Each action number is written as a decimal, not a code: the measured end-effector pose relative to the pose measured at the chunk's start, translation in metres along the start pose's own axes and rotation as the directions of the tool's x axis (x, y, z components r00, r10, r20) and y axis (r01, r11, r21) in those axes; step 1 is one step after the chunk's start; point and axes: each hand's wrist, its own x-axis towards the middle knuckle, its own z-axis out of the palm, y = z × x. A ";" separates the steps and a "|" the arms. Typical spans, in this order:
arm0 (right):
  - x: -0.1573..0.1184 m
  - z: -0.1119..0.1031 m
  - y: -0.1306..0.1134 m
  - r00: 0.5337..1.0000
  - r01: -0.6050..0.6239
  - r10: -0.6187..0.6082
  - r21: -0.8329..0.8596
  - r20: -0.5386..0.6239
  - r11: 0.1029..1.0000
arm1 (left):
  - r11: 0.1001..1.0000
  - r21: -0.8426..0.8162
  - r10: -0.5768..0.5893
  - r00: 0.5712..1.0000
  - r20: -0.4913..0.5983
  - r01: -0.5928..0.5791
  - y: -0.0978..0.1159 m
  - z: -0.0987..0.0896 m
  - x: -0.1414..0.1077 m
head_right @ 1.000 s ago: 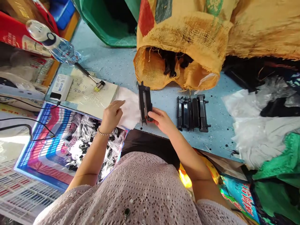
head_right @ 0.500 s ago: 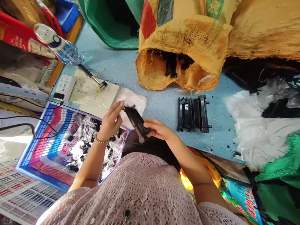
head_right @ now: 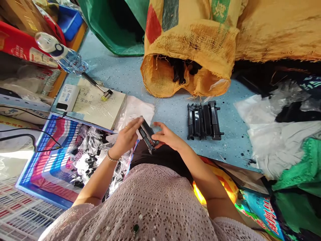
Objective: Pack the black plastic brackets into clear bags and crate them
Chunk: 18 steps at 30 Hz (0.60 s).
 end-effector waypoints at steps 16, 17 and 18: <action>-0.001 0.017 -0.003 0.992 0.074 -0.091 -0.185 -0.084 0.980 | 0.972 0.225 0.059 0.997 0.045 -0.068 0.006 -0.021 -0.007; 0.001 0.015 -0.003 0.998 0.052 -0.056 -0.087 -0.039 0.995 | 0.976 0.187 0.103 0.992 0.069 -0.114 0.010 -0.019 -0.008; 0.003 0.013 -0.002 0.999 0.041 -0.041 -0.002 -0.011 0.999 | 0.976 0.139 0.154 0.983 0.098 -0.167 0.015 -0.016 -0.009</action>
